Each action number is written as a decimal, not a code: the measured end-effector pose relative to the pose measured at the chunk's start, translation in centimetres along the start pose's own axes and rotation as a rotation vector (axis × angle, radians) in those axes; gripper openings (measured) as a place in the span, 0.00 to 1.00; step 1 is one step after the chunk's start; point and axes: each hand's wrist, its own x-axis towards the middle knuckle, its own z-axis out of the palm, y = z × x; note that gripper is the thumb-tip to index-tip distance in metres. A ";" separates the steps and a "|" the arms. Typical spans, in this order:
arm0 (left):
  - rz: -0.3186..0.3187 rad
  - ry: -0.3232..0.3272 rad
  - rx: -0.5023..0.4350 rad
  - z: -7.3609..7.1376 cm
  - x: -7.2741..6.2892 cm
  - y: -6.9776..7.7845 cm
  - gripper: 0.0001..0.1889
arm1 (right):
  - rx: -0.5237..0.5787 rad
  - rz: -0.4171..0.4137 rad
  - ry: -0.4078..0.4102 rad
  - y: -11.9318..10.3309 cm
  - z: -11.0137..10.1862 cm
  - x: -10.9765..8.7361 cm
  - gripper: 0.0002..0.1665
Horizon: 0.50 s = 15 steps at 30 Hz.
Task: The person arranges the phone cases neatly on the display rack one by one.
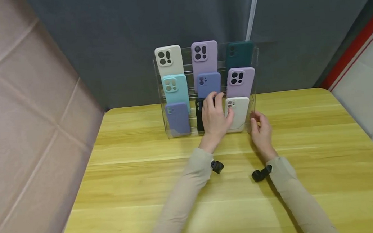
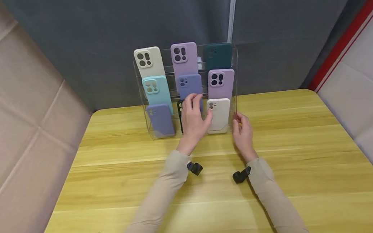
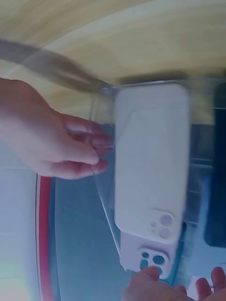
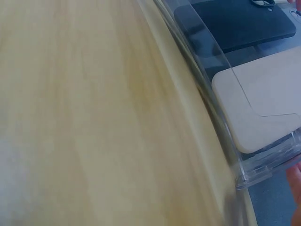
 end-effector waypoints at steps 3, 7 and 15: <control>0.017 -0.021 -0.032 -0.9 -0.2 -0.9 0.23 | 0.036 0.056 -0.024 -0.9 -0.5 -0.1 0.19; 0.037 -0.041 -0.057 -2.1 -0.8 -2.3 0.24 | 0.064 0.061 -0.066 -3.1 -1.3 -0.4 0.22; 0.071 -0.053 -0.011 -4.1 -3.2 -6.0 0.29 | 0.036 0.027 -0.120 -2.2 -3.2 -0.5 0.27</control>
